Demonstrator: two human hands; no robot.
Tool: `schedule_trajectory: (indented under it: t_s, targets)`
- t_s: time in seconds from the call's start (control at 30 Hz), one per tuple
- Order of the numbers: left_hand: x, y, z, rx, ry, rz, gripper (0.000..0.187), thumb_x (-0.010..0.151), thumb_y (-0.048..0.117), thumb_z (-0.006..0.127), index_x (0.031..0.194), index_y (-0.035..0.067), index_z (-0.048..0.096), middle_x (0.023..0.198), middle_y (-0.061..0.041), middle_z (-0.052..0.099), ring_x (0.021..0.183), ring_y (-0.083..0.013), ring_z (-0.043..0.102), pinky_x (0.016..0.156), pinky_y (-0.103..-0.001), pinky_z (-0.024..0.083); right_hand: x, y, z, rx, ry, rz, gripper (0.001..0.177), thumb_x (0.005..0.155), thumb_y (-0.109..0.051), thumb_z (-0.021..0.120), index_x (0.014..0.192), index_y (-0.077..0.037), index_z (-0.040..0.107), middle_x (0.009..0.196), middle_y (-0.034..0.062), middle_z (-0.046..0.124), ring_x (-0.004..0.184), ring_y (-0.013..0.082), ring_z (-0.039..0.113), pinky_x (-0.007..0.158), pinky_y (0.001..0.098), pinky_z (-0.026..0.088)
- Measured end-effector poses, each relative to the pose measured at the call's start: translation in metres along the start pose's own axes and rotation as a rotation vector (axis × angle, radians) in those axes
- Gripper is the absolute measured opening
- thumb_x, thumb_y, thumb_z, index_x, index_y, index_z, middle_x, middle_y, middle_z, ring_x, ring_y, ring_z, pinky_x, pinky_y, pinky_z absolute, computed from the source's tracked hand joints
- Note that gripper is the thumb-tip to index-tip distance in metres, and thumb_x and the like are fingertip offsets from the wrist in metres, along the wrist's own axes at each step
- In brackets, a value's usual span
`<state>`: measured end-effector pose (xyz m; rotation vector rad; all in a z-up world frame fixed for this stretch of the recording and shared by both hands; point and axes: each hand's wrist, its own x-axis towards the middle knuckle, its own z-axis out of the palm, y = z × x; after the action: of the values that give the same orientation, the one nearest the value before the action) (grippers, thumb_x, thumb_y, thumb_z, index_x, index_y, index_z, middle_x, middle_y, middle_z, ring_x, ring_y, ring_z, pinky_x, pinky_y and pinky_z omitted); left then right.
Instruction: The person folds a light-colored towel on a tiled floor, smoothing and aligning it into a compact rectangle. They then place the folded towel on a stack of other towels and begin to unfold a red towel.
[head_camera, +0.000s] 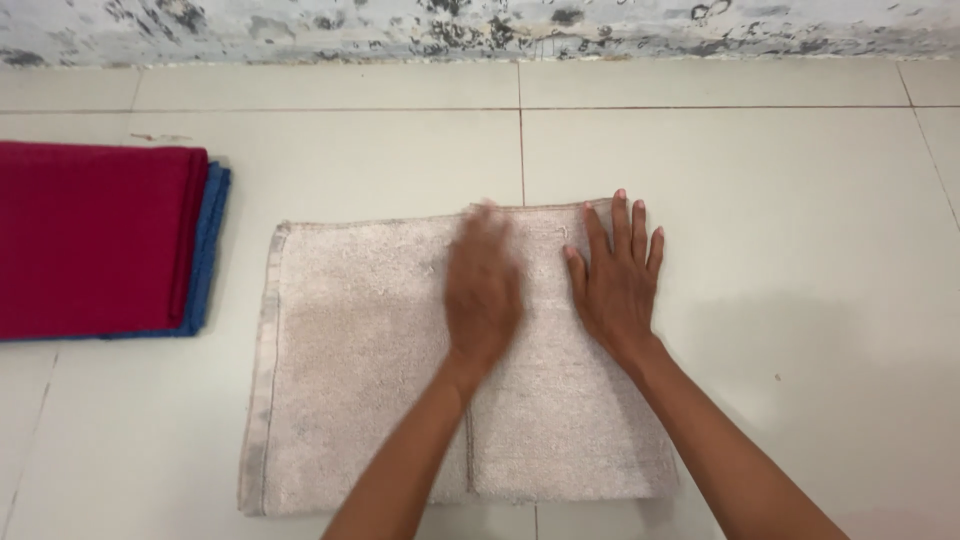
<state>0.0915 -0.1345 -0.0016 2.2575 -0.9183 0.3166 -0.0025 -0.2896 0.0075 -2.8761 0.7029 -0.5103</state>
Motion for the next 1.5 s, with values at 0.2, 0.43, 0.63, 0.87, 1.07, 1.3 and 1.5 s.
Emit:
schedule_trajectory:
  t_s: [0.2,0.43,0.63,0.87,1.07,1.3,1.5]
  targets:
    - [-0.027,0.018,-0.008,0.203,-0.416,0.090,0.070,0.103,0.047,0.025,0.158,0.004,0.014,0.167,-0.015,0.008,0.154,-0.0284,-0.002,0.123,-0.048,-0.001,-0.036,-0.020,-0.005,0.044,-0.090,-0.095,0.059,0.108,-0.040,0.038,0.159,-0.010,0.037,0.170,0.0172,0.020,0.159,0.0330,0.014,0.127,0.0563,0.006]
    - [-0.039,0.012,-0.032,0.132,-0.336,0.032,0.065,0.108,0.038,0.021,0.163,0.003,0.013,0.173,-0.014,0.005,0.159,-0.0277,-0.003,0.128,-0.047,0.000,-0.048,-0.033,-0.013,0.032,-0.046,-0.151,0.068,0.106,-0.050,0.036,0.160,-0.010,0.030,0.169,0.0188,0.017,0.157,0.0345,0.011,0.125,0.0562,0.007]
    - [-0.100,-0.012,-0.079,0.216,-0.372,0.046,0.073,0.105,0.051,0.023,0.160,0.004,0.014,0.169,-0.015,0.008,0.156,-0.0280,0.000,0.125,-0.048,0.001,-0.102,-0.057,-0.022,0.052,-0.110,-0.256,0.068,0.102,-0.051,0.041,0.158,-0.015,0.033,0.166,0.0191,0.020,0.154,0.0344,0.014,0.122,0.0567,0.009]
    - [-0.110,-0.047,-0.078,0.166,-0.322,-0.074,0.075,0.106,0.055,0.027,0.161,0.005,0.015,0.171,-0.017,0.009,0.158,-0.0337,0.006,0.126,-0.050,0.004,-0.105,-0.056,-0.020,0.072,-0.109,-0.240,0.064,0.103,-0.048,0.045,0.158,-0.015,0.036,0.167,0.0188,0.023,0.155,0.0355,0.016,0.123,0.0568,0.011]
    - [-0.131,-0.109,-0.128,0.370,-0.161,-0.089,0.073,0.103,0.054,0.029,0.161,0.009,0.021,0.169,-0.017,0.016,0.156,-0.0367,0.010,0.125,-0.051,0.005,-0.109,-0.053,-0.019,0.060,-0.130,-0.250,0.064,0.104,-0.047,0.044,0.158,-0.015,0.035,0.167,0.0183,0.022,0.155,0.0359,0.016,0.123,0.0564,0.010]
    - [-0.166,-0.135,-0.204,0.430,-0.053,-0.426,0.069,0.103,0.046,0.048,0.156,0.002,0.037,0.157,-0.029,0.037,0.145,-0.0447,0.034,0.117,-0.054,0.032,-0.110,-0.052,-0.017,0.039,-0.130,-0.266,0.065,0.103,-0.048,0.042,0.158,-0.014,0.034,0.166,0.0203,0.023,0.154,0.0375,0.017,0.123,0.0566,0.011]
    - [-0.177,-0.125,-0.234,0.131,-0.165,-0.862,0.087,0.081,0.045,0.079,0.141,-0.007,0.043,0.133,-0.031,0.050,0.117,-0.0420,0.054,0.092,-0.050,0.051,-0.114,-0.049,-0.010,0.006,-0.149,-0.260,0.066,0.103,-0.050,0.037,0.158,-0.014,0.032,0.165,0.0208,0.022,0.154,0.0377,0.017,0.122,0.0574,0.011]
